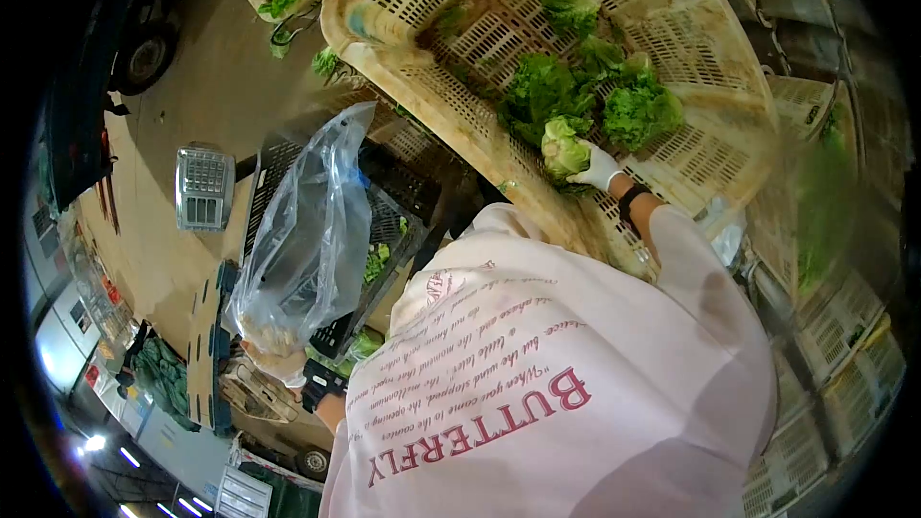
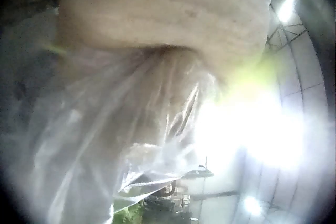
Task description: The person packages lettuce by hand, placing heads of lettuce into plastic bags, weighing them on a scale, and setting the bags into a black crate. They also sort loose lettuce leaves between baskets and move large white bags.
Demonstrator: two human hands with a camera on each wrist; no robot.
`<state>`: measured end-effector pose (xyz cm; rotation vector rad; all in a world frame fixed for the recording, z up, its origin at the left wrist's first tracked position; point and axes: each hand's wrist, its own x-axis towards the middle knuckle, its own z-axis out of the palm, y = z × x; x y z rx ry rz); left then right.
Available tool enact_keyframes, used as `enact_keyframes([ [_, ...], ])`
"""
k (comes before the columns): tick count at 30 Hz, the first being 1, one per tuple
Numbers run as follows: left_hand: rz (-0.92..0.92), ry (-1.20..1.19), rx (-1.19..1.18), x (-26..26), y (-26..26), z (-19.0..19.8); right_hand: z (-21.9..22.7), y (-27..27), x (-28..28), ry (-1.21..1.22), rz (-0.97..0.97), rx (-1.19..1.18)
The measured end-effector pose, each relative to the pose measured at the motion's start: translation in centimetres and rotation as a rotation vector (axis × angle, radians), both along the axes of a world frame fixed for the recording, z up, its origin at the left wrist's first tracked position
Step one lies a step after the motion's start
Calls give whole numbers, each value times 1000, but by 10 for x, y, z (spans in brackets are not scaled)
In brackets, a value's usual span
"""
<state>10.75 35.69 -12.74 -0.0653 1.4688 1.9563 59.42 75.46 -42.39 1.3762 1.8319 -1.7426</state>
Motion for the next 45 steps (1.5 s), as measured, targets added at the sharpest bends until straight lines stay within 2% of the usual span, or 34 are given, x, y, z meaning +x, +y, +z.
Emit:
enact_keyframes([
  [2, 3, -4, 25, -3, -5, -6, 18, 11, 0, 25, 22, 31],
  [4, 57, -61, 24, -10, -12, -11, 63, 22, -7, -4, 64, 56],
  [5, 66, -57, 38, -10, -16, -14, 53, 19, -1, 112, 3, 40],
  [8, 140, -81, -8, -12, -23, -21, 105, 10, -11, 453, -163, 66],
  [10, 260, -178, -87, -12, -25, -27, 157, 13, -37, 567, -47, 295],
  [11, 507, -201, -230, -5, -4, -16, 198, 6, -63, 625, -191, 121],
  [12, 533, -201, -204, -9, -20, -23, 216, 9, -68, 753, -164, 129],
  [14, 214, -209, -36, -22, -63, -46, 232, 3, -86, 763, -403, -110],
  [15, 501, -257, -251, -5, -22, -21, 247, 3, -95, 770, -369, -105],
  [16, 528, -259, -229, -9, -35, -32, 266, 6, -104, 785, -516, -309],
  [17, 314, -212, -109, -20, -63, -51, 282, 5, -119, 783, -655, -513],
  [18, 99, -150, -9, -11, -46, -29, 280, 8, -125, 783, -624, -522],
  [19, 336, -218, -246, 3, -24, -16, 274, 10, -129, 775, -598, -534],
  [20, 232, -109, -156, -2, -42, -29, 271, 9, -142, 771, -553, -539],
  [21, 147, -78, -102, -5, -30, -26, 270, 8, -151, 838, -51, 28],
  [22, 138, 31, -154, 2, -19, -23, 271, 9, -158, 848, -26, 10],
  [23, 77, 118, -191, 12, -6, 2, 295, -2, -181, 768, -10, -189],
  [24, 0, 371, -148, 18, 15, 11, 312, -7, -202, 667, -4, -401],
  [25, -49, 303, -143, 27, 36, 22, 324, -13, -227, 643, 89, -492],
  [26, -229, 324, -195, 27, 45, 37, 319, -22, -246, 645, 126, -505],
  [28, -456, 320, 32, 37, 88, 41, 295, -22, -272, 764, 623, -274],
  [30, -649, 799, -180, 40, 115, 31, 294, -33, -294, 776, 658, -388],
  [31, -638, 795, -195, 41, 126, 30, 288, -30, -300, 752, 757, -306],
  [32, -728, 776, -201, 38, 134, 29, 284, -30, -304, 724, 847, -211],
  [33, -825, 758, -198, 37, 136, 32, 285, -31, -304, 685, 828, -229],
  [34, -838, 765, -195, 34, 142, 32, 282, -23, -300, 690, 816, -222],
  [36, -839, 956, -419, 27, 144, 39, 287, -13, -289, 528, 775, -195],
  [37, -849, 956, -482, 27, 146, 35, 295, -9, -280, 448, 746, -138],
  [38, -878, 968, -556, 27, 152, 40, 290, -3, -268, 439, 729, -189],
  [40, -866, 828, -600, 13, 172, 46, 277, 11, -244, 477, 644, -203],
  [42, -563, 534, -167, -1, 218, 42, 256, 24, -216, 547, 465, -359],
  [43, -454, 552, -137, -14, 253, 44, 256, 29, -203, 561, 417, -357],
  [44, -346, 569, -106, -31, 289, 47, 246, 35, -191, 536, 337, -474],
  [45, -291, 706, -174, -40, 318, 61, 254, 30, -190, 618, 226, -463],
])
